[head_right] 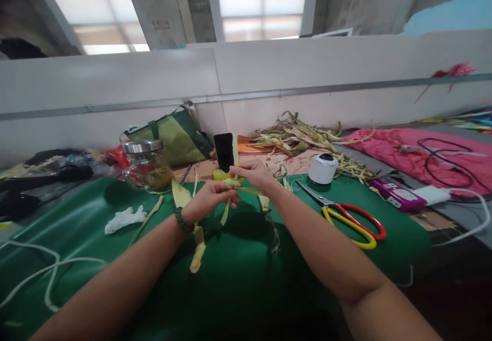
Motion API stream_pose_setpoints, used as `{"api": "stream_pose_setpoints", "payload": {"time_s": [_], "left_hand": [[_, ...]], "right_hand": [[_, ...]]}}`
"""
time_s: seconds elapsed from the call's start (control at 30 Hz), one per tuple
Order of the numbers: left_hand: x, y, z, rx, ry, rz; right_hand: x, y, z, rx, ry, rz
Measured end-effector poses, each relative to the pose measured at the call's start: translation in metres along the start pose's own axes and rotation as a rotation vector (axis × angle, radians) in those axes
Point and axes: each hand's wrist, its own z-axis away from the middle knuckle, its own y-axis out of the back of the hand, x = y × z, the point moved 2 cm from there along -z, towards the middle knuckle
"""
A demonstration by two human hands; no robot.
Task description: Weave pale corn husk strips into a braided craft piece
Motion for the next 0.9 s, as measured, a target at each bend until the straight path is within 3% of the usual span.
{"api": "stream_pose_setpoints", "payload": {"time_s": [0.13, 0.23, 0.4, 0.63, 0.77, 0.9], "left_hand": [[0.002, 0.001, 0.001, 0.003, 0.040, 0.062], [0.003, 0.001, 0.002, 0.042, 0.043, 0.045], [0.005, -0.002, 0.003, 0.031, 0.087, 0.024], [0.004, -0.006, 0.002, 0.114, -0.020, -0.193], [0.001, -0.012, 0.004, 0.048, 0.007, -0.236], [0.002, -0.013, 0.004, 0.065, 0.003, -0.246]], "right_hand": [[0.001, 0.000, -0.001, 0.006, -0.083, -0.076], [0.000, -0.001, 0.002, -0.061, -0.170, 0.034], [-0.006, -0.006, 0.007, -0.178, -0.085, 0.102], [0.005, -0.006, 0.004, -0.181, -0.297, 0.010], [0.003, -0.003, 0.003, -0.150, -0.280, -0.139], [-0.005, -0.002, 0.006, -0.154, -0.247, -0.047]]}}
